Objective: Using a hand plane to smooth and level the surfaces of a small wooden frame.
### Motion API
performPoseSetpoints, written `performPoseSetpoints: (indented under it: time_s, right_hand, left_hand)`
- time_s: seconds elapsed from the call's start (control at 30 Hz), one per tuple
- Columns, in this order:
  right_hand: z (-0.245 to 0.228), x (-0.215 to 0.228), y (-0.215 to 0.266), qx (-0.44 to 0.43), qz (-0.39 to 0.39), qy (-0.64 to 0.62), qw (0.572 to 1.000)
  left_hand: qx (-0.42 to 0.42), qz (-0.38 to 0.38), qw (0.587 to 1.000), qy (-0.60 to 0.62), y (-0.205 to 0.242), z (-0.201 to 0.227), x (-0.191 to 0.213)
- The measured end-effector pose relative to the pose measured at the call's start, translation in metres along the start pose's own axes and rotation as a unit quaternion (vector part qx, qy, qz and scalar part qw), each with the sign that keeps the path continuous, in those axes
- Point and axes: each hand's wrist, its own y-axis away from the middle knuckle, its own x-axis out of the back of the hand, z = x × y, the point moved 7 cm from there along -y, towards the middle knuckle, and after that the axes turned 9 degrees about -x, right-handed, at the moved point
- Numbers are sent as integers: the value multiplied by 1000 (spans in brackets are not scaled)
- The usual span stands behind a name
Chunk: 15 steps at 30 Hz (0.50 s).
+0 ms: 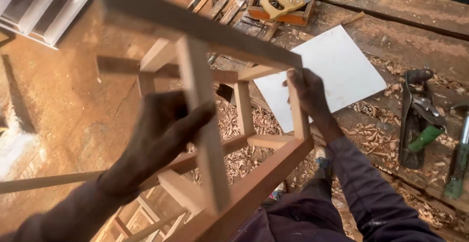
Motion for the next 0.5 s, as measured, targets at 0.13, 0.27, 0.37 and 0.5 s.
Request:
performPoseSetpoints:
  time_s: [0.13,0.27,0.37,0.5]
  right_hand:
    - [5,45,-42,-55,12,-14,998]
    - [35,95,-83,-119,16,-43,992]
    - [69,124,-118,-138,-6,-53,989]
    - [103,141,-157,-228,-6,-34,973]
  left_hand:
    - [-120,8,990,-75,-66,39,-59]
    - [-168,31,977,-130,-138,55,-124]
    - [-113,32,988,-99,-190,57,-153]
    - [-122,88,984,-100,-238,67,-176]
